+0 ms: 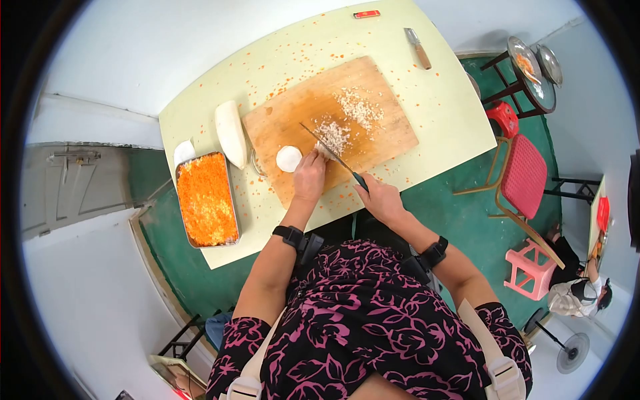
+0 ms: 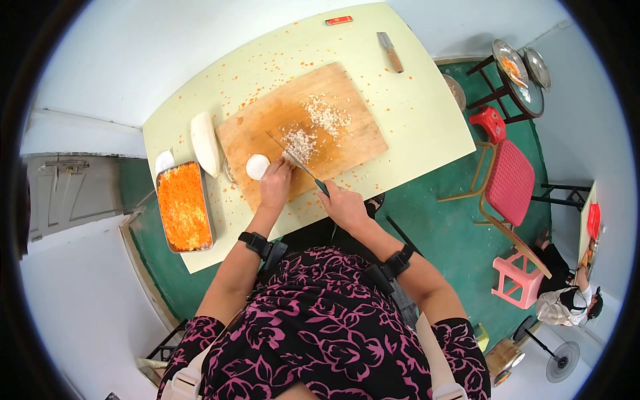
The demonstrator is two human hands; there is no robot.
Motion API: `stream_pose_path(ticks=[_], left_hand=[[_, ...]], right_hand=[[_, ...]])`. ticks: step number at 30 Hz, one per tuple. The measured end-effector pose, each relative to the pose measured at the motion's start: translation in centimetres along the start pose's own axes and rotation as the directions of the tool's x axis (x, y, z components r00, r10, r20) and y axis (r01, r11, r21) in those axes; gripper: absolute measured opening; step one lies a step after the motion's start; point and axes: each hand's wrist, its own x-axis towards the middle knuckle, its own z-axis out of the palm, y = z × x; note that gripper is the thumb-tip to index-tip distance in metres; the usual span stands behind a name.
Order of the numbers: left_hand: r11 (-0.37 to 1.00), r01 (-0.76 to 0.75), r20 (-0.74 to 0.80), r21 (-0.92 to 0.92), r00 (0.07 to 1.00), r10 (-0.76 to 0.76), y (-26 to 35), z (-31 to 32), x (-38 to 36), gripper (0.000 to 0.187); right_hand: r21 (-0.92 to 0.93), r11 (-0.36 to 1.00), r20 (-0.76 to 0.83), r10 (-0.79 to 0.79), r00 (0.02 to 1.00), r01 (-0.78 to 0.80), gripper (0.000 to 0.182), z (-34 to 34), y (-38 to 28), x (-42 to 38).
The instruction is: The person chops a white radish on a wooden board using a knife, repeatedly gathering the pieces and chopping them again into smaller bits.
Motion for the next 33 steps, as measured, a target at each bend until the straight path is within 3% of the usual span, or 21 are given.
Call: stream_pose_path(ticks=[7,13,16,19,22,25,28,33], left_hand=[[1.0,0.013,-0.037,-0.008,0.999,-0.013,0.4,0.2,0.2,0.012],[0.998,0.047,0.031,0.038,0.998,-0.048,0.3,0.1,0.4,0.012],[0.998,0.054,0.009,-0.014,0.999,-0.054,0.2,0.1,0.2,0.012],[0.998,0.068,0.04,0.002,0.997,-0.068,0.2,0.1,0.2,0.011],[0.999,0.038,0.02,-0.011,0.999,-0.038,0.1,0.3,0.1,0.012],[0.998,0.056,0.029,-0.026,0.998,-0.056,0.1,0.3,0.0,0.012],[0.998,0.063,0.033,0.009,0.997,-0.063,0.3,0.2,0.3,0.011],[0.998,0.07,0.044,0.003,0.997,-0.07,0.2,0.1,0.3,0.01]], right_hand=[[0.021,1.0,-0.076,-0.014,0.997,0.016,0.031,-0.4,-1.2,0.1],[-0.086,0.992,0.151,0.107,0.983,-0.095,0.029,0.2,-1.2,1.1],[-0.04,0.998,-0.001,0.039,0.999,-0.039,0.027,0.1,-2.1,1.3],[-0.047,0.997,0.101,0.058,0.993,-0.053,0.026,1.0,-1.7,1.7],[-0.122,0.991,0.109,0.064,0.992,-0.05,0.026,1.0,-1.8,2.1],[-0.003,1.0,-0.026,0.02,0.999,-0.02,0.029,0.8,-2.3,1.8],[-0.057,0.997,0.07,0.063,0.996,-0.059,0.028,1.7,-1.5,2.2],[-0.039,0.998,0.052,0.052,0.997,-0.05,0.026,0.9,-1.8,2.5]])
